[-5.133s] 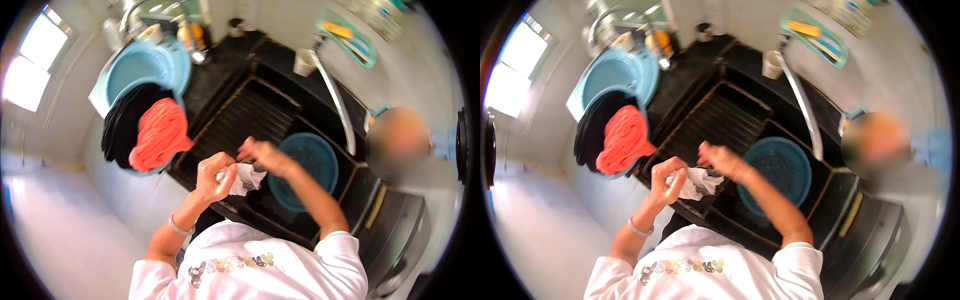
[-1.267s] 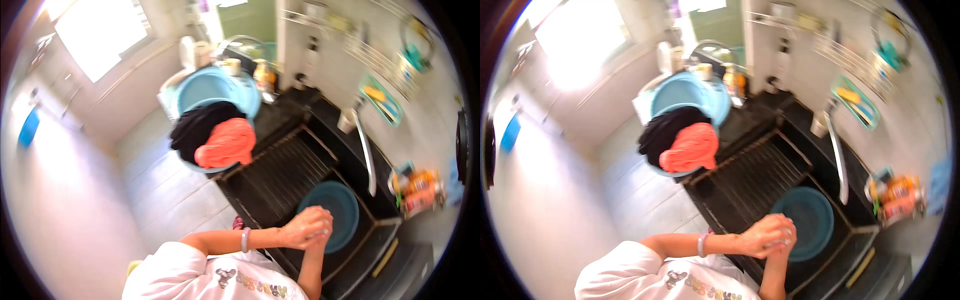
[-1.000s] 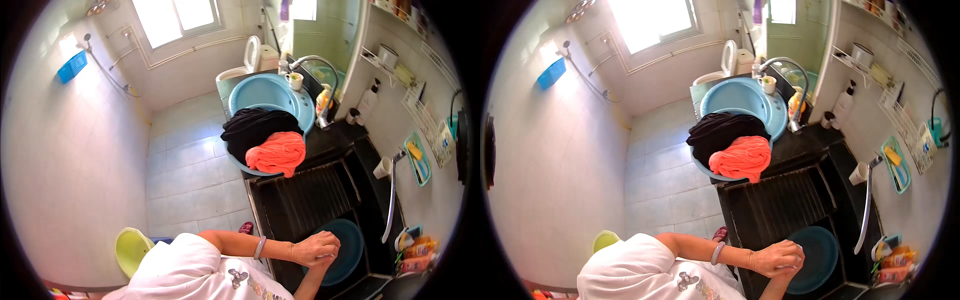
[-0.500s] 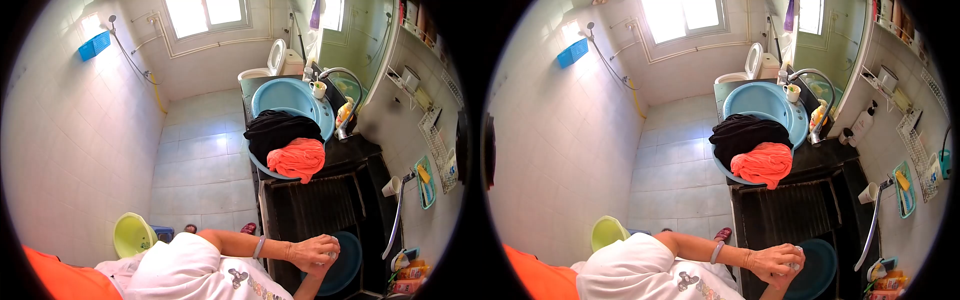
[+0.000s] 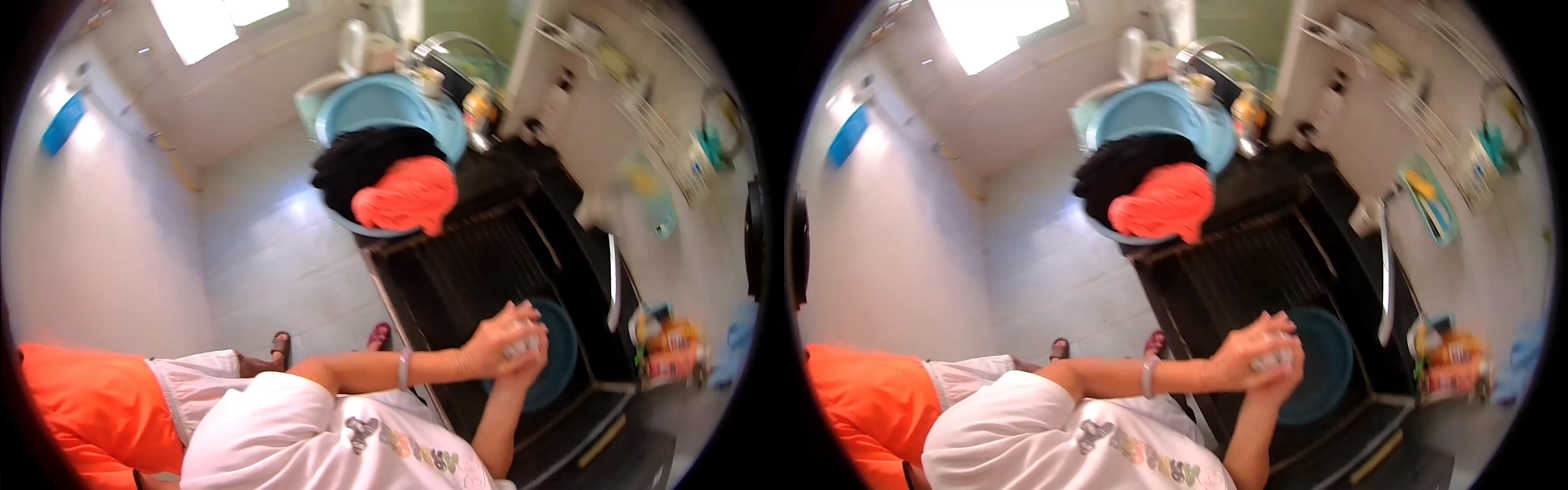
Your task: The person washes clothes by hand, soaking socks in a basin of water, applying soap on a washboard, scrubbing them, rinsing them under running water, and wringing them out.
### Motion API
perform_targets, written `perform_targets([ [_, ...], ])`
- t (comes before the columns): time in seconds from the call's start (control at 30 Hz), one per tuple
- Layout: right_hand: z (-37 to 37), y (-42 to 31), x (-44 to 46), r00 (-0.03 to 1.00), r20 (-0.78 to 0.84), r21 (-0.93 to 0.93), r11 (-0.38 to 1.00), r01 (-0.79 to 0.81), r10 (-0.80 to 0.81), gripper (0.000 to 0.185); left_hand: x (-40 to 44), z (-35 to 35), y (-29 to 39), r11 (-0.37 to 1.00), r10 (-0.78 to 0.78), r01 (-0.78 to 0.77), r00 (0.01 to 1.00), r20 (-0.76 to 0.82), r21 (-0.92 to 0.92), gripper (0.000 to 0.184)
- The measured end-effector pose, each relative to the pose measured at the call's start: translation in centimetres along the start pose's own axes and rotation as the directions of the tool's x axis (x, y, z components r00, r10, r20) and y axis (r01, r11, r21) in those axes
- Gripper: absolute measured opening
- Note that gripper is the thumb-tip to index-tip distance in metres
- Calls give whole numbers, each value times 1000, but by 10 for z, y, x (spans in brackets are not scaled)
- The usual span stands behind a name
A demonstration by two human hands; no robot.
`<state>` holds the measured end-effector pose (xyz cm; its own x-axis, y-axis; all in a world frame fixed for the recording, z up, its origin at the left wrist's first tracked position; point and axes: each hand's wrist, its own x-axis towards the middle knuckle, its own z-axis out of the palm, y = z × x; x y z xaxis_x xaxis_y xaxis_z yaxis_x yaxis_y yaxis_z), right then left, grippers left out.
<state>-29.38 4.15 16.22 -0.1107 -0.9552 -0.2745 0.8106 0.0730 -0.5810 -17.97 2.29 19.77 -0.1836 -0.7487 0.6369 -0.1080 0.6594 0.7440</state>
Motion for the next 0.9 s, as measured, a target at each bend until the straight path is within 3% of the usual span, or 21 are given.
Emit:
perform_targets([
  [0.1,13,-5,-5,938,-238,-156,963,218,-251,20,4,13,2,976,-143,123,984,-106,-181,27],
  [0.13,42,-11,-13,851,-379,-273,922,274,-365,16,2,19,5,935,-282,244,952,-121,-258,22],
  [0.17,54,-13,-19,813,-388,-294,895,336,-434,16,1,23,9,875,-418,363,901,-120,-320,18],
  [0.23,46,-7,-13,776,-306,-330,826,457,-552,16,1,29,15,695,-608,489,791,-67,-527,18],
  [0.27,49,-6,-12,721,-176,-359,726,587,-670,19,2,33,16,609,-675,526,737,-39,-594,19],
  [0.3,45,-9,-12,641,-71,-511,580,634,-764,18,2,37,18,523,-736,554,677,-16,-648,21],
  [0.37,48,-18,-15,624,38,-562,500,659,-780,18,6,38,16,374,-775,566,626,88,-734,27],
  [0.43,45,-25,-17,534,233,-666,267,696,-813,19,16,36,21,150,-836,622,495,238,-769,31],
  [0.53,45,-36,-17,408,436,-654,30,756,-802,20,22,39,14,-174,-837,580,339,430,-796,32],
  [0.63,46,-48,-23,325,647,-599,-197,776,-690,20,27,32,6,-381,-714,618,276,644,-687,34],
  [0.67,45,-48,-21,277,670,-578,-250,777,-688,19,32,33,6,-412,-692,667,214,689,-621,33],
  [0.7,46,-50,-20,241,713,-542,-298,786,-659,19,38,31,4,-532,-649,626,132,750,-570,35],
  [0.77,46,-55,-22,179,787,-475,-395,786,-590,18,42,32,-1,-517,-654,730,-1,757,-446,39],
  [0.83,45,-52,-22,122,841,-381,-417,826,-527,17,64,35,25,-449,-645,827,-37,764,-339,44],
  [0.9,45,-55,-24,94,888,-324,-466,823,-450,15,67,39,7,-609,-466,751,-78,881,-255,44],
])
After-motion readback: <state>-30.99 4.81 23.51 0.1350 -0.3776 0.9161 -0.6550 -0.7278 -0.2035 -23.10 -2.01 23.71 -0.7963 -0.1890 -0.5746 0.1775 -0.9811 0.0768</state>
